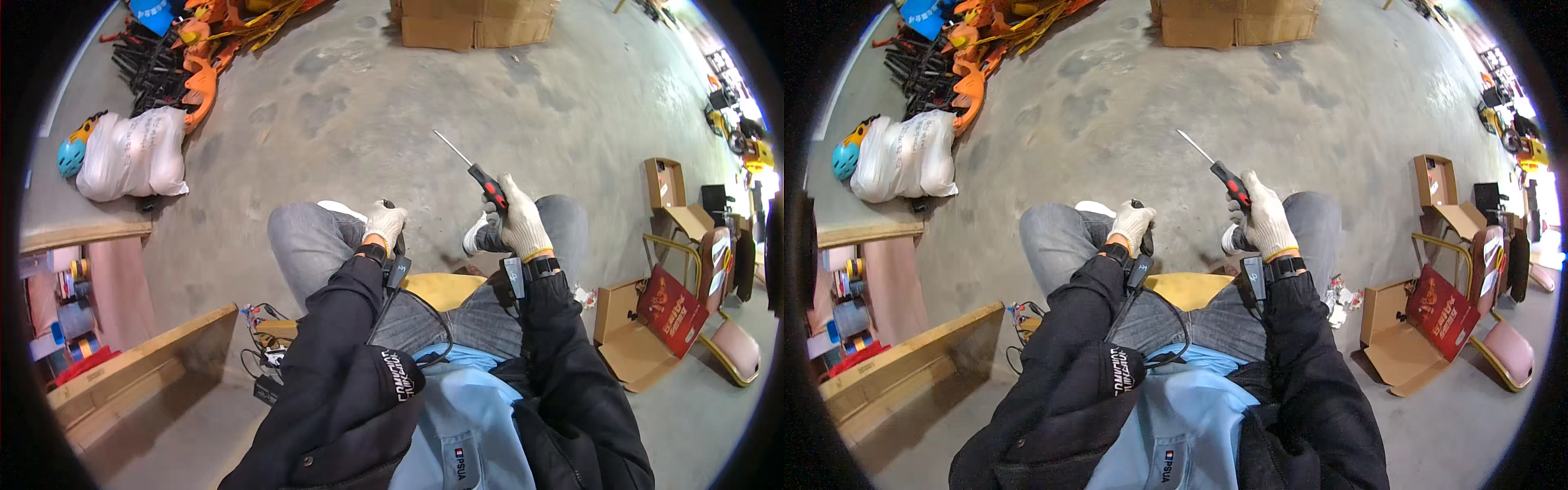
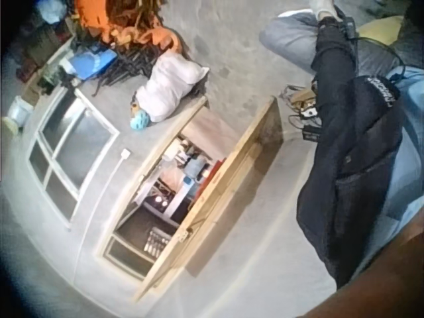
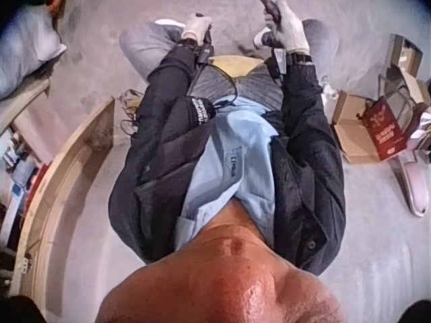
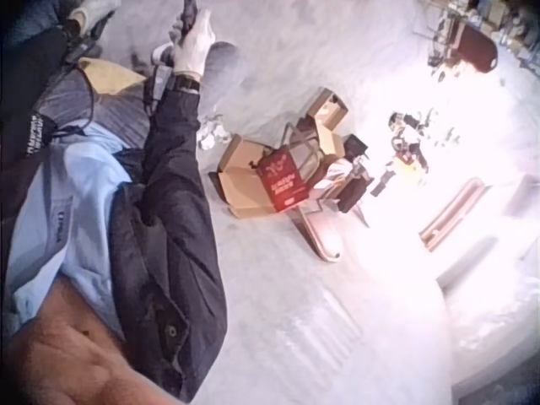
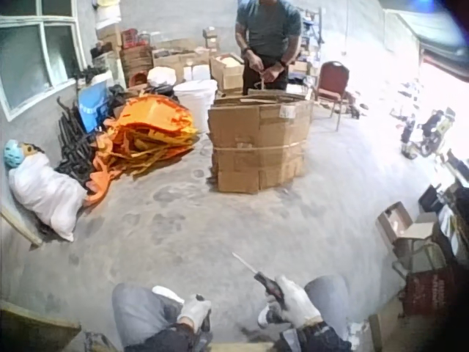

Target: The recorder uses a screwdriver to remove screws and disassemble a small electronic component held in their gloved hand.

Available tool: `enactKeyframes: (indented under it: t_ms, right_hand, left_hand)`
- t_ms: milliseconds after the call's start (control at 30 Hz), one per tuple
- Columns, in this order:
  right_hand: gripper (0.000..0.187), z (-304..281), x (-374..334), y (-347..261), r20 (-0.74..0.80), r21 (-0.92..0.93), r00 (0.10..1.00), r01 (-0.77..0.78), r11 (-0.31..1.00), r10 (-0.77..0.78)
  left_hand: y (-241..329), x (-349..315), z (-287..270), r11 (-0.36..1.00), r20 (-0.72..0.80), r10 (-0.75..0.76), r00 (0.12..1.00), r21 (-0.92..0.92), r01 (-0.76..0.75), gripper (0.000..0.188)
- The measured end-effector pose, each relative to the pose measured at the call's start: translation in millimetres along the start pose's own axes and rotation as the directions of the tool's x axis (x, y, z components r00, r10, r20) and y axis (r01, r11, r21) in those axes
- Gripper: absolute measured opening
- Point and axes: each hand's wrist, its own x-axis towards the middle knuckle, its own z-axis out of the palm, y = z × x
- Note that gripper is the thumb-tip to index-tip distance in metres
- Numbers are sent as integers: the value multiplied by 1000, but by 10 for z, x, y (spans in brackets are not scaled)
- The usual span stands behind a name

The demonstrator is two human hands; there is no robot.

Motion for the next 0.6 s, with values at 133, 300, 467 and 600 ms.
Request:
enactKeyframes:
  t_ms: [133, 300, 467, 600]
  right_hand:
    - [38, 11, -9, 19, -58, -46, 998, 31, 998, -34]
    - [35, 7, -21, -36, -65, 22, 997, -42, 999, 43]
    - [31, 40, -72, -58, -71, 26, 997, -37, 999, 38]
    - [36, 84, -103, -89, -128, 65, 992, 2, 998, 7]
  left_hand:
    - [-23, 72, 189, 996, 54, -48, 997, -71, 51, 16]
    - [103, 117, 302, 995, 85, -15, 996, 96, 6, 17]
    - [184, 139, 397, 997, 86, -48, 995, 61, 43, 17]
    - [189, 172, 432, 995, 102, -66, 993, 77, 59, 16]
